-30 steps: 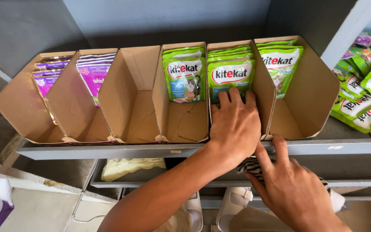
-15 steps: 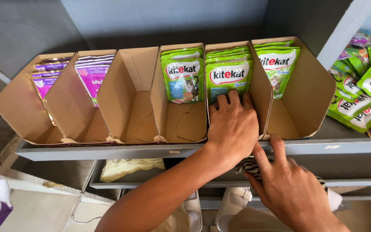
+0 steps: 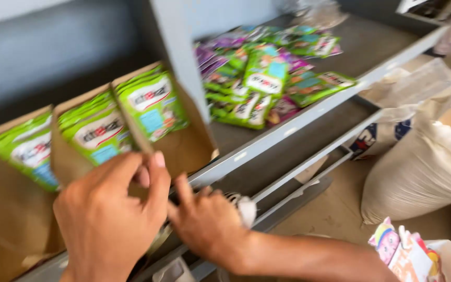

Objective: Wiping down cat food pouches with a cloth and organizing them into cardboard dividers on a store shelf.

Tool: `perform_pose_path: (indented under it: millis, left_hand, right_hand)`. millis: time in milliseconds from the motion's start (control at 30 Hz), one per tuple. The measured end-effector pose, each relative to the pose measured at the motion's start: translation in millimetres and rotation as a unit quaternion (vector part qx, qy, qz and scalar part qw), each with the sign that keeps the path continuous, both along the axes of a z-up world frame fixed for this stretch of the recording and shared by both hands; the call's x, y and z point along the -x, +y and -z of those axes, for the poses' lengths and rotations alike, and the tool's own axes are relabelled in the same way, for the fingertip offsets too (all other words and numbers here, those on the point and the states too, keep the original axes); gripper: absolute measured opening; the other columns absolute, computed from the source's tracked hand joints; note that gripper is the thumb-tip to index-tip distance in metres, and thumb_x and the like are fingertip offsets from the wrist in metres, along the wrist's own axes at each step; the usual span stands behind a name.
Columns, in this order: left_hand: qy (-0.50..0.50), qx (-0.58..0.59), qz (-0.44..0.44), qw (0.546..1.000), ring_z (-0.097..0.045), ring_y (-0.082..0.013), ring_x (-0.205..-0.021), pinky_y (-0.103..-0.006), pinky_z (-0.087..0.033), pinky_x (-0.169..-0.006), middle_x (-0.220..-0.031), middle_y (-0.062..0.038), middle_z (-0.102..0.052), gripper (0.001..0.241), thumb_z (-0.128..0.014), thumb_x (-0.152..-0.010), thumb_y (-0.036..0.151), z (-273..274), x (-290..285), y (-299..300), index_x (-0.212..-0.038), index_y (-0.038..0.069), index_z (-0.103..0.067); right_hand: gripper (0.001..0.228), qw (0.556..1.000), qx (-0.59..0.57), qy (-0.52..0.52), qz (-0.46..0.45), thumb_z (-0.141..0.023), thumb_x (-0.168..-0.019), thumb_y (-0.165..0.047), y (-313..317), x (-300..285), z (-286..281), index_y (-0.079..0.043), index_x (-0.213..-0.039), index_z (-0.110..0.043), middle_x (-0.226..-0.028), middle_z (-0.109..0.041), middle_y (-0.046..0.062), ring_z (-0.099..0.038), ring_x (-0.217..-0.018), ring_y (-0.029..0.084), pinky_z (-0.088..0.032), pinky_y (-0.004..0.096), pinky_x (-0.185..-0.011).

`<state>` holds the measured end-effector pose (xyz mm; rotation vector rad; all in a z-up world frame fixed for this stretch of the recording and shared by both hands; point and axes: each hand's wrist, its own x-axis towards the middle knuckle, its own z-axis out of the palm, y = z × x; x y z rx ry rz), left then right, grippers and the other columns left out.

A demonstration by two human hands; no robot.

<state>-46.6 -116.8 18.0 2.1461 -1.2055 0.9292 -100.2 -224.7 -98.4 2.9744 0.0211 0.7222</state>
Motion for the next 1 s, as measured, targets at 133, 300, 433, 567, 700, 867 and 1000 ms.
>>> perform_pose_path:
  millis: [133, 300, 433, 567, 700, 867, 1000]
  left_hand:
    - [0.023, 0.018, 0.117, 0.993, -0.049, -0.0201, -0.046, -0.0339, -0.038, -0.048, -0.058, -0.001, -0.059, 0.025, -0.074, -0.087, 0.003, -0.8, 15.8, -49.7, -0.065, 0.005, -0.061]
    - [0.017, -0.140, 0.219, 0.966, -0.056, -0.0350, -0.039, -0.0471, -0.044, -0.040, -0.054, -0.014, -0.064, 0.035, -0.071, -0.091, 0.024, 1.0, 1.8, -146.4, -0.062, 0.005, -0.068]
    - [-0.029, -0.259, 0.225, 0.939, -0.062, -0.0343, -0.044, -0.0486, -0.053, -0.049, -0.060, -0.013, -0.067, 0.035, -0.064, -0.095, 0.027, 7.6, -49.6, -240.7, -0.069, 0.006, -0.073]
    - [-0.072, -0.315, 0.224, 0.919, -0.067, -0.0362, -0.060, -0.0501, -0.059, -0.058, -0.087, -0.021, -0.072, 0.025, -0.059, -0.091, 0.014, 16.7, -82.0, -308.7, -0.076, -0.003, -0.071]
    - [0.008, -0.338, 0.234, 0.911, -0.064, -0.0290, -0.064, -0.0472, -0.061, -0.064, -0.095, -0.019, -0.068, 0.037, -0.059, -0.100, 0.017, 28.6, -76.5, -350.8, -0.071, -0.004, -0.068]
    - [0.074, -0.414, 0.157, 0.894, -0.058, -0.0397, -0.105, -0.0586, -0.053, -0.087, -0.116, -0.025, -0.063, 0.047, -0.041, -0.109, 0.040, 44.2, -38.2, -366.1, -0.099, 0.001, -0.065]
    - [0.118, -0.422, 0.089, 0.895, -0.049, -0.0446, -0.135, -0.0614, -0.045, -0.105, -0.137, -0.024, -0.056, 0.058, -0.031, -0.105, 0.041, 65.9, -27.3, -383.9, -0.128, 0.003, -0.068]
  right_hand:
    - [0.017, 0.998, -0.025, 0.036, -0.039, -0.065, -0.086, -0.015, -10.2, -5.2, 25.1, -0.005, -0.072, -0.067, -0.075, -0.064, 0.023, -0.055, -0.060, 0.033, -0.046, 0.041, -0.049]
    - [0.032, 0.982, -0.157, -0.015, -0.105, -0.056, -0.092, -0.013, -14.0, -11.1, 26.2, -0.003, -0.116, -0.073, -0.109, -0.073, 0.020, -0.065, -0.082, 0.039, -0.050, 0.049, -0.066]
    - [0.023, 0.993, -0.098, -0.021, -0.062, -0.053, -0.096, -0.011, -12.7, -6.8, 27.2, -0.005, -0.115, -0.064, -0.104, -0.059, 0.028, -0.058, -0.047, 0.035, -0.046, 0.045, -0.042]
    - [0.018, 0.989, -0.120, -0.059, -0.068, -0.059, -0.094, -0.008, -13.4, -15.5, 40.9, -0.002, -0.109, -0.067, -0.100, -0.060, 0.029, -0.058, -0.055, 0.036, -0.045, 0.047, -0.044]
    - [0.020, 0.975, -0.194, 0.074, -0.081, -0.061, -0.088, -0.010, -15.0, -25.3, 45.8, 0.005, -0.090, -0.074, -0.091, -0.069, 0.029, -0.063, -0.072, 0.042, -0.049, 0.052, -0.056]
    - [0.025, 0.963, -0.236, 0.098, -0.084, -0.054, -0.094, -0.011, -11.9, -38.2, 72.7, 0.007, -0.099, -0.071, -0.111, -0.067, 0.030, -0.062, -0.090, 0.045, -0.049, 0.054, -0.079]
    - [0.024, 0.965, -0.233, 0.082, -0.094, -0.054, -0.094, -0.010, -8.9, -38.7, 73.6, 0.006, -0.097, -0.071, -0.108, -0.067, 0.029, -0.061, -0.089, 0.044, -0.048, 0.053, -0.077]
